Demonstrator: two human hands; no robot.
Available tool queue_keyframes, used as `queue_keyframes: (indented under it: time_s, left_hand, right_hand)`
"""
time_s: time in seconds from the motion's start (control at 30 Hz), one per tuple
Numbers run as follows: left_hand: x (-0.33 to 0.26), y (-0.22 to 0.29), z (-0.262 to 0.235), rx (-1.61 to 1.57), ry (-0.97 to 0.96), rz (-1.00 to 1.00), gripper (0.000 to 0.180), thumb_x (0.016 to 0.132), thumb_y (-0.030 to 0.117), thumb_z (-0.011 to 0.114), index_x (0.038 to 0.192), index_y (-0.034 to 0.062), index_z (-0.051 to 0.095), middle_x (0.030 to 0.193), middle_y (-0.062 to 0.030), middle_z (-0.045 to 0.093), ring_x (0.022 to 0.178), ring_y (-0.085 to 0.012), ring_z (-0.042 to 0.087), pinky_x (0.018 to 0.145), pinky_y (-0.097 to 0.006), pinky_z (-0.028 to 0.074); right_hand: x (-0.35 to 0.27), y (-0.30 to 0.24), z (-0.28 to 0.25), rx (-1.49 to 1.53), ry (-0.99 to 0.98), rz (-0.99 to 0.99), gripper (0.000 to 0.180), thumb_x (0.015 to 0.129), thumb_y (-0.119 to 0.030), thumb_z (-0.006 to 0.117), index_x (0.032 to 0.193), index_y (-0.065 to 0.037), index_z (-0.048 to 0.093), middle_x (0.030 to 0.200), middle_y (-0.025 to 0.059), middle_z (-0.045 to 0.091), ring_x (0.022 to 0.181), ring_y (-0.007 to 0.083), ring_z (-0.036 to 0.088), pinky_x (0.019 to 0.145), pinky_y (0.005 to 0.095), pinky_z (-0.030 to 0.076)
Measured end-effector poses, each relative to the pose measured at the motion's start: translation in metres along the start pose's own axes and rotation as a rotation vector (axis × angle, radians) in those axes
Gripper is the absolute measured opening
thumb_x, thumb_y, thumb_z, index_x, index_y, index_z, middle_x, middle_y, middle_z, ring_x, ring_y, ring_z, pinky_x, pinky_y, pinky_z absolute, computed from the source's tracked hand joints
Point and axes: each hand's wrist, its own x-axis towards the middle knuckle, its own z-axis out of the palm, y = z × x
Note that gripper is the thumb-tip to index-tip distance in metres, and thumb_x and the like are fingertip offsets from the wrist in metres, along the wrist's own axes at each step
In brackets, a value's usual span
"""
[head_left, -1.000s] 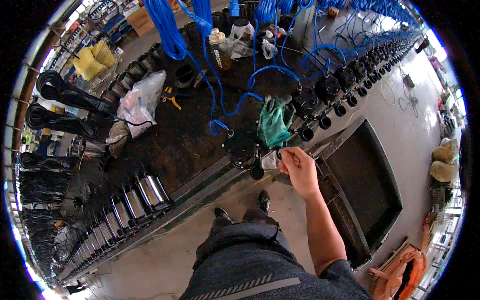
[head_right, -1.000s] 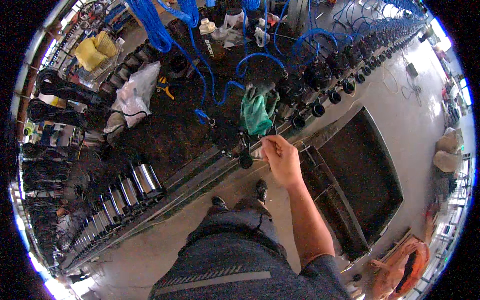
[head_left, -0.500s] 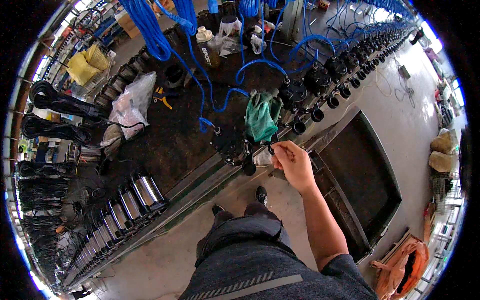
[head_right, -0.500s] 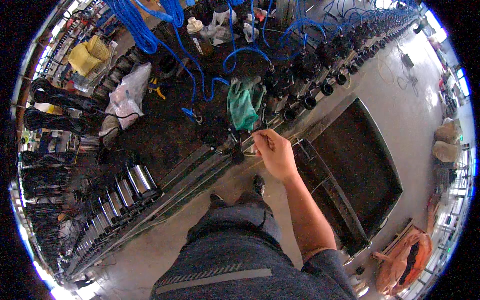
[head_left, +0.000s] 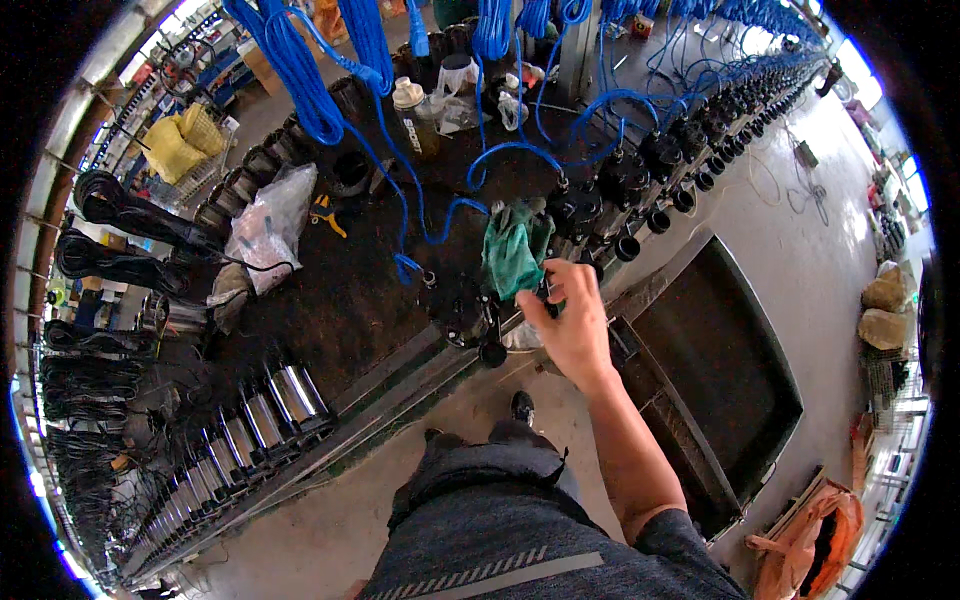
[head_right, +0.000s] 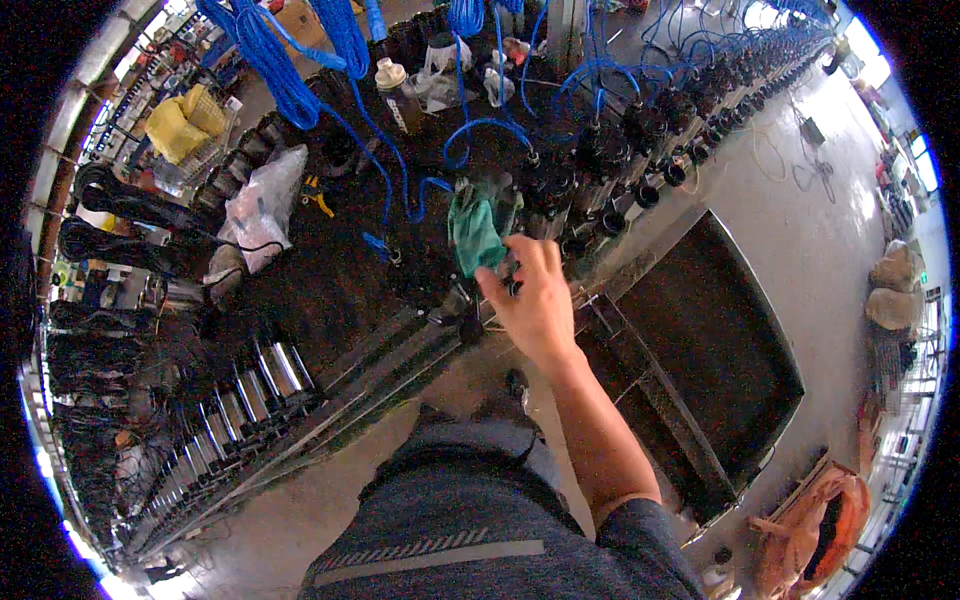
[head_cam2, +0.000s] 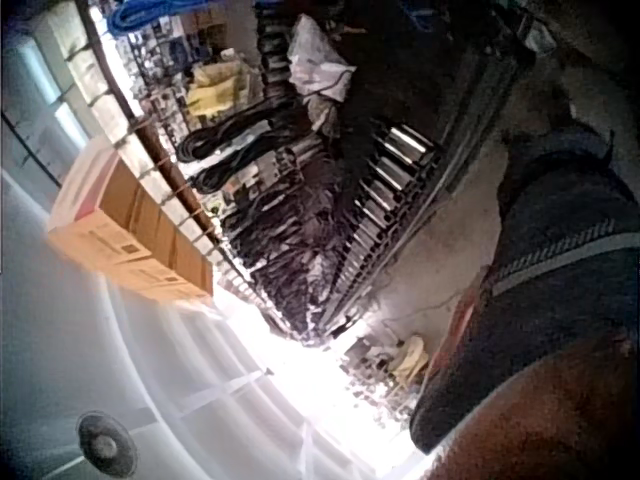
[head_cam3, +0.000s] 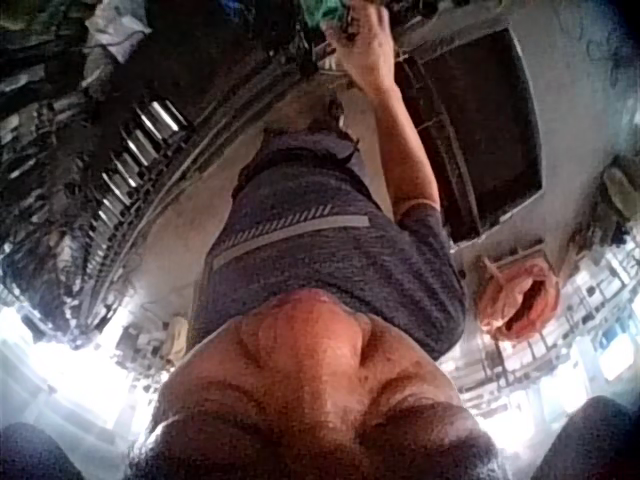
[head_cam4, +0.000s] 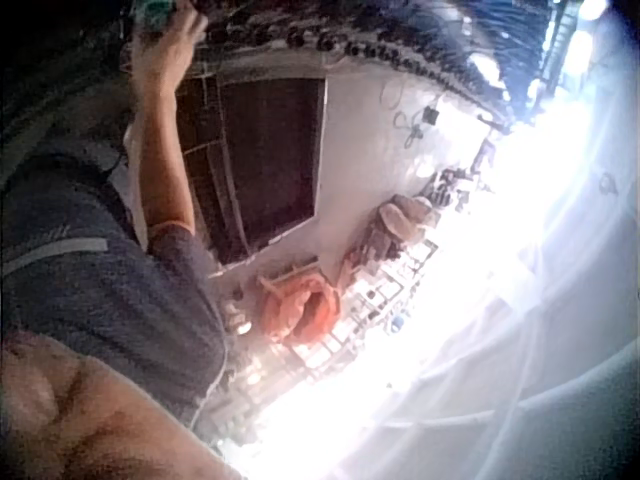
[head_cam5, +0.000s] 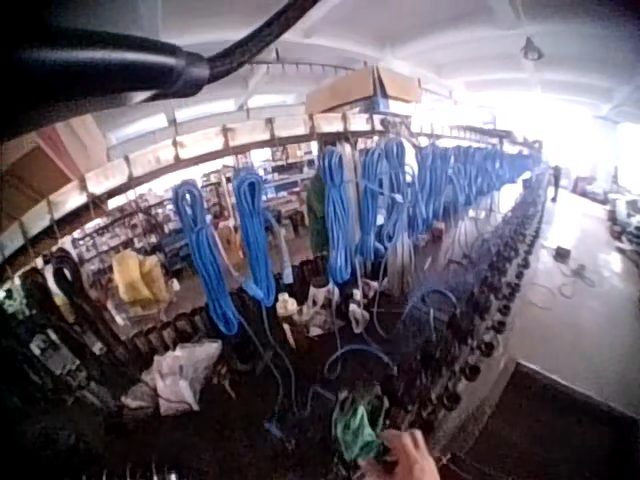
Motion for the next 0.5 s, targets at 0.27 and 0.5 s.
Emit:
queue_keyframes:
  time_s: [0.27,0.5]
  left_hand:
    - [-0.039,0.159,-0.084,0.226,0.504,0.602,0.026,0.095,0.028,0.066,0.104,0.0042,0.071,0.092,-0.0198,0.069,0.082,-0.0379,0.068,0.07,-0.044,0.052]
    - [-0.02,0.296,-0.081,-0.133,0.565,1.078,0.023,0.095,0.014,0.067,0.116,0.0042,0.069,0.103,-0.0138,0.073,0.093,-0.027,0.071,0.074,-0.035,0.056]
  right_hand:
    - [0.047,-0.003,0.005,-0.202,-0.01,-0.347,0.022,0.085,-0.008,0.071,0.106,-0.011,0.067,0.104,0.0133,0.059,0.09,0.0332,0.065,0.072,0.0438,0.055]
    - [0.135,-0.026,-0.016,0.547,0.188,0.079,0.016,0.106,-0.018,0.054,0.112,-0.003,0.058,0.088,0.0067,0.064,0.065,0.0159,0.063,0.054,0.0282,0.051]
